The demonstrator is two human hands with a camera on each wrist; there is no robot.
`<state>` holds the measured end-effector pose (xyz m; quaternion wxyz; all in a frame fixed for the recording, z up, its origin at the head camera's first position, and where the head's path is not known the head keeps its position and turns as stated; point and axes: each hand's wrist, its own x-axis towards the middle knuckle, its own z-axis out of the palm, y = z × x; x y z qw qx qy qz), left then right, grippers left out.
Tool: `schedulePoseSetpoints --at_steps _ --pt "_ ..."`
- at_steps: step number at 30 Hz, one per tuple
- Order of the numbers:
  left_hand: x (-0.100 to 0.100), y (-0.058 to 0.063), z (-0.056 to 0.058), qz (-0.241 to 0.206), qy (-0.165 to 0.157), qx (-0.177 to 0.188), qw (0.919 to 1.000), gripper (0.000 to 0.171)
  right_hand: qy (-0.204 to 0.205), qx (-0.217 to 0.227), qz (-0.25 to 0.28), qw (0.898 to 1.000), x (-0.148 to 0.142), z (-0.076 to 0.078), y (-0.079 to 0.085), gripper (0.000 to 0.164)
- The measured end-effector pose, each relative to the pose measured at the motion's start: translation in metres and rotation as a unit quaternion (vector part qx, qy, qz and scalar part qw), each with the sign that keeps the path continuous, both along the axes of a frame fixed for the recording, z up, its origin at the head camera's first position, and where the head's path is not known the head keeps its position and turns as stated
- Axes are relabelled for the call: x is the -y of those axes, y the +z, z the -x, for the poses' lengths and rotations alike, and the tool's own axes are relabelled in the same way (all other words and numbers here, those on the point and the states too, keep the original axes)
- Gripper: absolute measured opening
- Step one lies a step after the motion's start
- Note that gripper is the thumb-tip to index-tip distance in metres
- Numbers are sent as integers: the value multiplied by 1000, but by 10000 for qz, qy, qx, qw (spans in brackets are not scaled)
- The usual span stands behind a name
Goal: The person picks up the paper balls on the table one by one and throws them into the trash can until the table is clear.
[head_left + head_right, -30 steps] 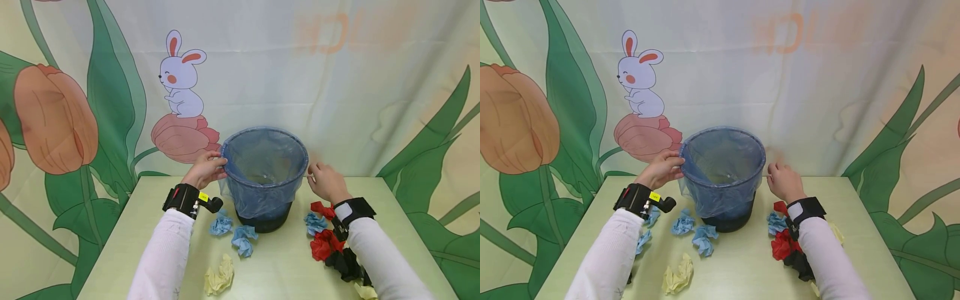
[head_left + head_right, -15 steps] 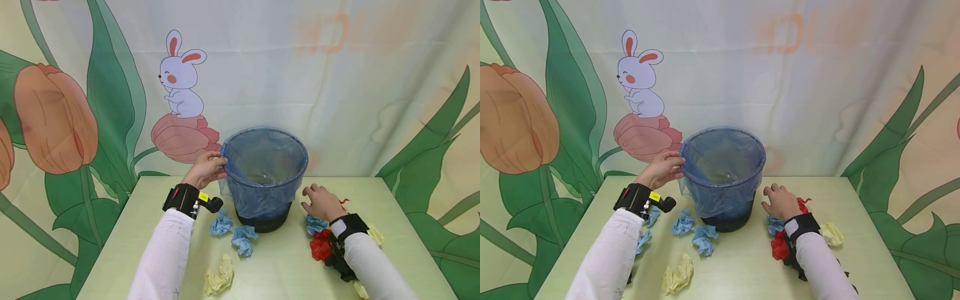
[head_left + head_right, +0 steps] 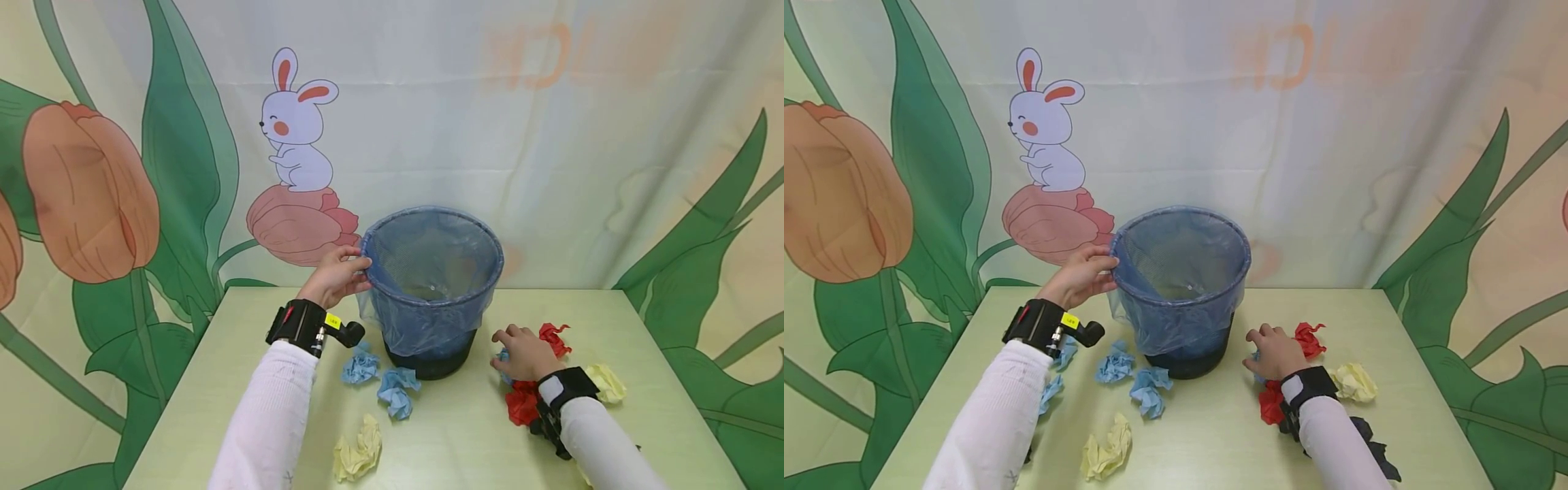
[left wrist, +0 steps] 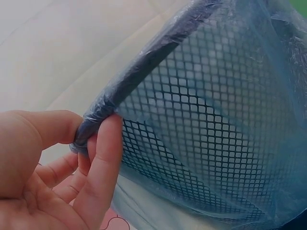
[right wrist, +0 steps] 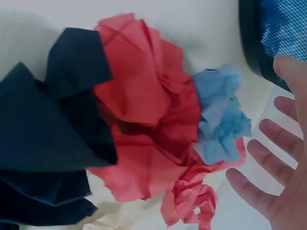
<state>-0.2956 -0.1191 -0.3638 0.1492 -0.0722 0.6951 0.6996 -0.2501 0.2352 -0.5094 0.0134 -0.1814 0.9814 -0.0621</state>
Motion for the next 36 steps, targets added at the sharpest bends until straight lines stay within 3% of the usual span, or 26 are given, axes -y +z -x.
schedulePoseSetpoints --at_steps 9,24,36 --pt "1 -1 1 -47 20 -8 10000 41 187 112 29 9998 -1 -5 -12 45" --pt "0 -1 1 0 50 -39 10000 40 -108 827 -7 9965 2 -5 -20 58" --pt "-1 0 0 29 46 -17 10000 41 118 676 152 9975 6 -8 -29 50"
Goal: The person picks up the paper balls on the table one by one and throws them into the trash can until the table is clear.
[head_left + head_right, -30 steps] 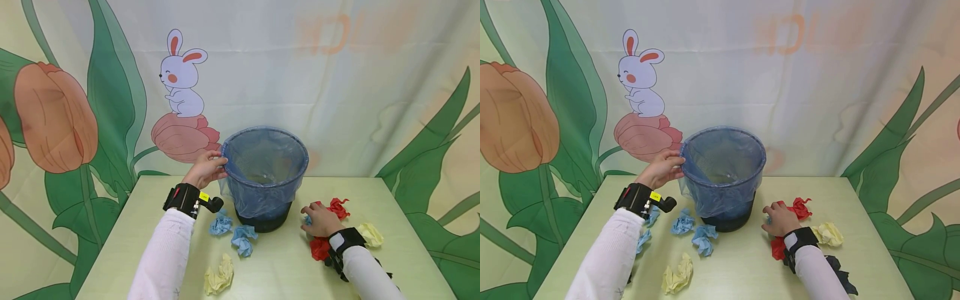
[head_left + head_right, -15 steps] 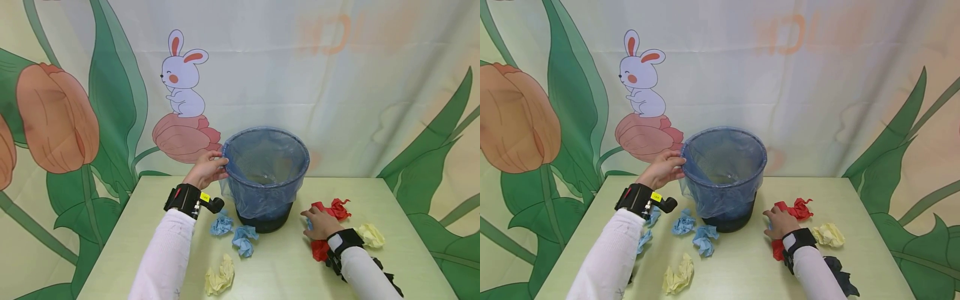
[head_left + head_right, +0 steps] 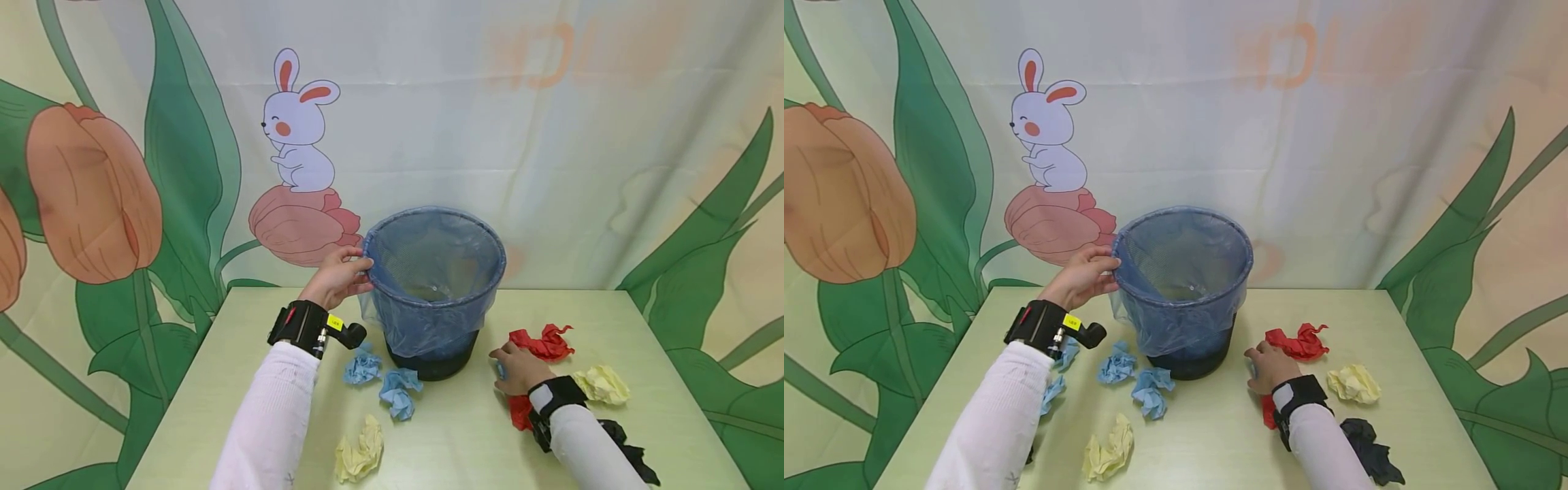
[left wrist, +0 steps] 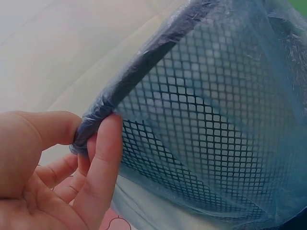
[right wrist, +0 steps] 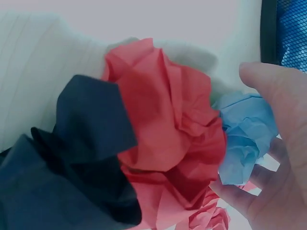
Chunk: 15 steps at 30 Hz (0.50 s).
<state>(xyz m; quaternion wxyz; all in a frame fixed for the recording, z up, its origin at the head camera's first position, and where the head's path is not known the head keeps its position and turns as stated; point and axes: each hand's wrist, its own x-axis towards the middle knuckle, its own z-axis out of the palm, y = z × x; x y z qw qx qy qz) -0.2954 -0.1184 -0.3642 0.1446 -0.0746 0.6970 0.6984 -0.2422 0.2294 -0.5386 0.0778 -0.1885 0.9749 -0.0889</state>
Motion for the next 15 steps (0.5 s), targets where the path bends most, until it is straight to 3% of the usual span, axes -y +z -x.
schedulePoseSetpoints --at_steps 8,15 --pt "0 1 -1 19 6 -43 10000 41 187 43 21 9998 12 -2 2 44" --pt "0 1 -1 5 27 8 10000 40 80 165 -127 9998 15 1 -1 38"
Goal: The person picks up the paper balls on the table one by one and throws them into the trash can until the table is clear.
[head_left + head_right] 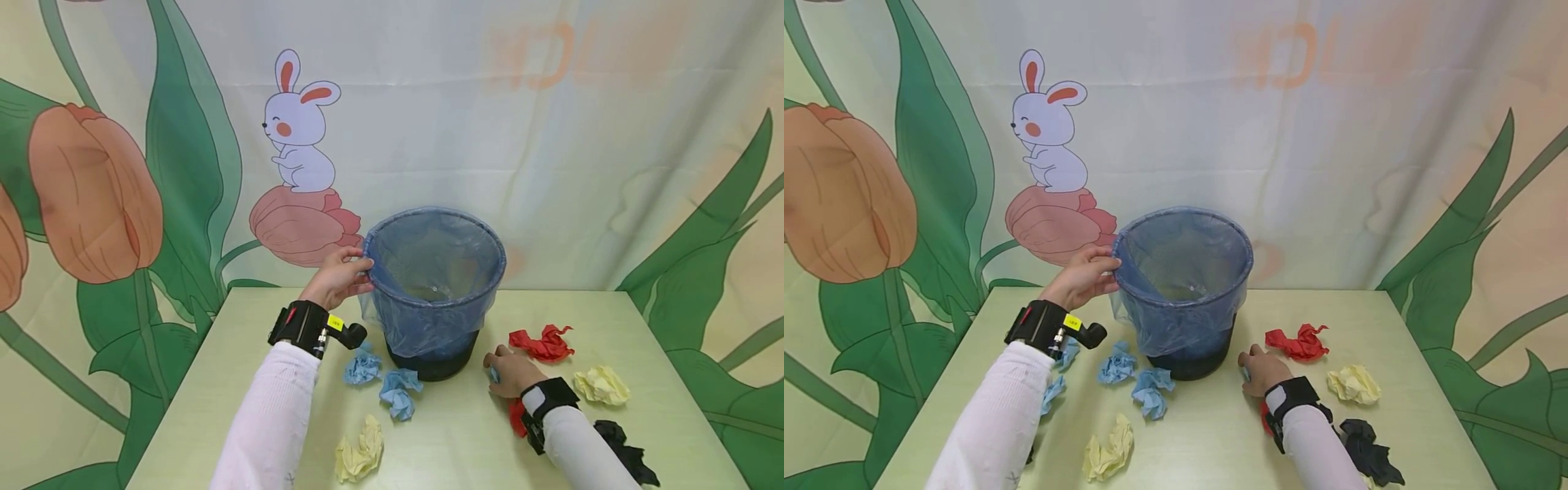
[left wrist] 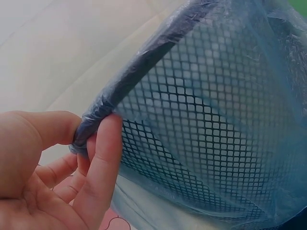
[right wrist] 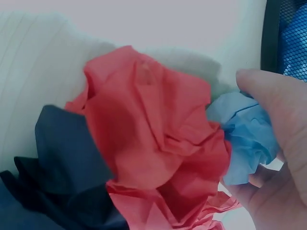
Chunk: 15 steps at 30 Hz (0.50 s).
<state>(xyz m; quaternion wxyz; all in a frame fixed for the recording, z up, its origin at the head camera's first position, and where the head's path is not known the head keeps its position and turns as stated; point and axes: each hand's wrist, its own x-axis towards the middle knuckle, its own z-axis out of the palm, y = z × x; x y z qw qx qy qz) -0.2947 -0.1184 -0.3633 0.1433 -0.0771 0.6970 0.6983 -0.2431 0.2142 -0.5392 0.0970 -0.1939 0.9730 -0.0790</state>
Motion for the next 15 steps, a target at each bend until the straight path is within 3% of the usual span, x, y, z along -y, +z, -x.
schedulePoseSetpoints --at_steps 10,15 --pt "0 -1 2 70 5 -39 10000 37 390 -352 282 9982 -6 6 15 29" --pt "0 -1 1 61 -21 -43 10000 38 196 -253 146 9994 -8 10 24 27"
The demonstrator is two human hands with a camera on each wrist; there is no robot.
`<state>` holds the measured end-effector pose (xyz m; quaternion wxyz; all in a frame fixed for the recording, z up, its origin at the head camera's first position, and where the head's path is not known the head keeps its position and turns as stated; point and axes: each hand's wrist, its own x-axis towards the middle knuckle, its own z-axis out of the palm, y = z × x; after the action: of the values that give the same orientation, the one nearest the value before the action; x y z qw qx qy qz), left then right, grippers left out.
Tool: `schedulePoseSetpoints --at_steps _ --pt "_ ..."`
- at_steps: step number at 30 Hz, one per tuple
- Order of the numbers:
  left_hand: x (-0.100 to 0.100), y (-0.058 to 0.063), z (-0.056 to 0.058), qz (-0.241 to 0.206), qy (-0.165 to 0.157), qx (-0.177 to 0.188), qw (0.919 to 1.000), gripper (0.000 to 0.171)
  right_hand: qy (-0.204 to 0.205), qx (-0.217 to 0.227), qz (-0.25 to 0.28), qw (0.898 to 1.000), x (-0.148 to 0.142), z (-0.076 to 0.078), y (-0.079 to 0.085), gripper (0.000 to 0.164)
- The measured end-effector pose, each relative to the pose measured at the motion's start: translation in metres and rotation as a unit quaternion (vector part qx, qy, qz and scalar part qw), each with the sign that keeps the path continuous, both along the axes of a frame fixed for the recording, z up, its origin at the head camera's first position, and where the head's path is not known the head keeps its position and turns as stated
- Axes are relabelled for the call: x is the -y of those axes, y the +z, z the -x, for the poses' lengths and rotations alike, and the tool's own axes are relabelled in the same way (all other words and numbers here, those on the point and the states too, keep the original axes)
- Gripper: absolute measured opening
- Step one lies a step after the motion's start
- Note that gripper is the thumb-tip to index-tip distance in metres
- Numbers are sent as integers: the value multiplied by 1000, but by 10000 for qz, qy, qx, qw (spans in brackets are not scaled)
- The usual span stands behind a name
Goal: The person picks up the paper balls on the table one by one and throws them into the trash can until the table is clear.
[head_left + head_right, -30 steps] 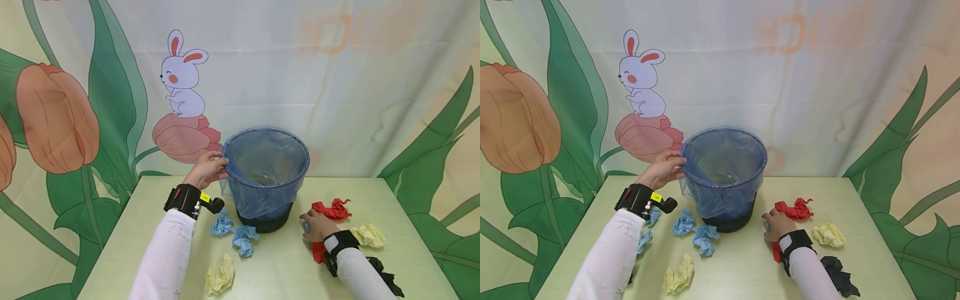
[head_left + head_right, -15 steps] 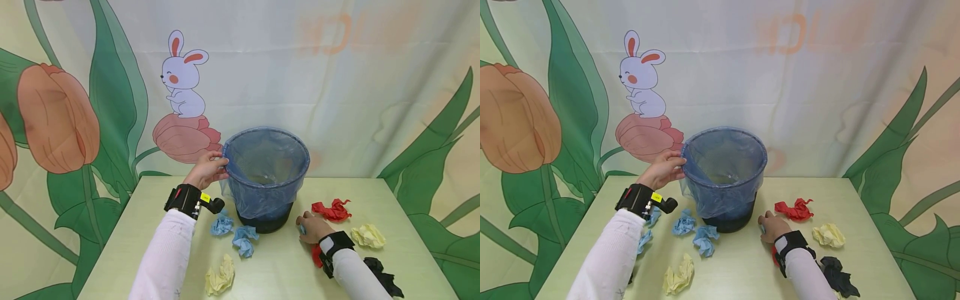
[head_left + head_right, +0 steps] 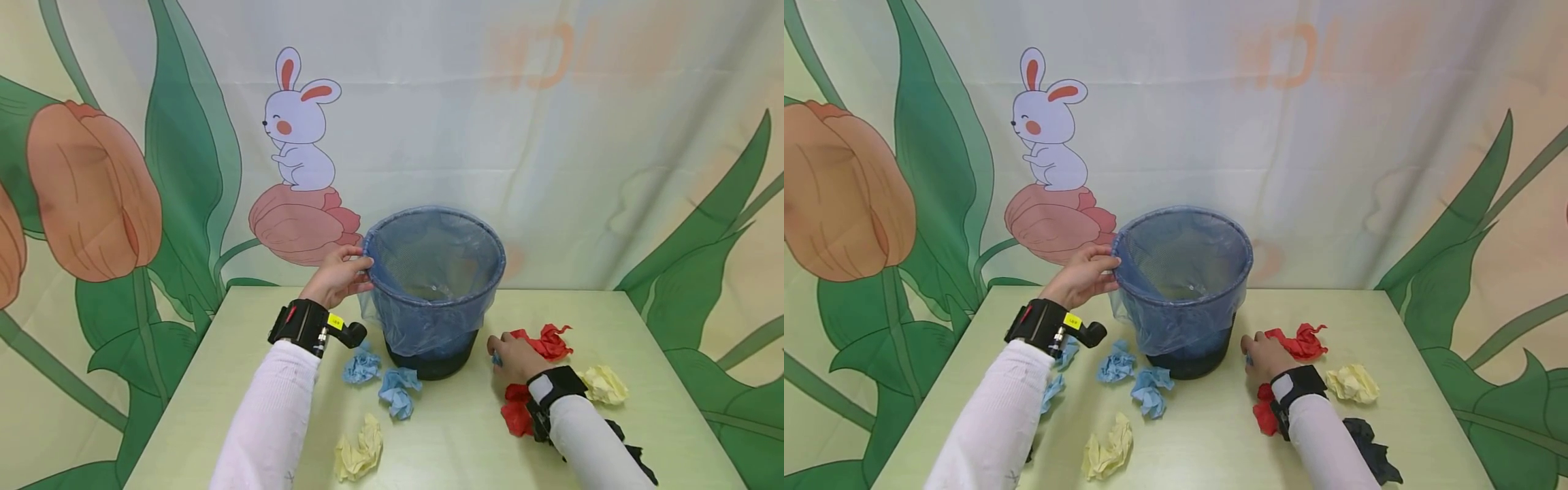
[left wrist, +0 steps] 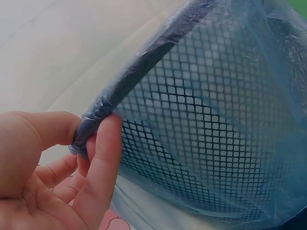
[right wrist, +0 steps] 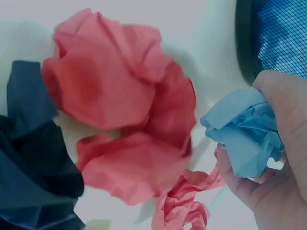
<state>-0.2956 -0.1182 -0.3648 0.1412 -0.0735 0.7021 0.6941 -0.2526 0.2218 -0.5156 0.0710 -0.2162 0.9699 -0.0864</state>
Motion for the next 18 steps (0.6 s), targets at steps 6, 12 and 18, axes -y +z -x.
schedulePoseSetpoints --at_steps 6,12,18 --pt "0 0 -1 -46 10 2 10000 40 -144 -165 -51 9997 -2 3 7 25" --pt "0 0 -1 -57 -17 -26 10000 42 62 -610 -78 9981 -7 8 18 24" --pt "0 0 -1 -59 -3 -27 10000 40 123 -845 -119 9963 -13 16 35 22"
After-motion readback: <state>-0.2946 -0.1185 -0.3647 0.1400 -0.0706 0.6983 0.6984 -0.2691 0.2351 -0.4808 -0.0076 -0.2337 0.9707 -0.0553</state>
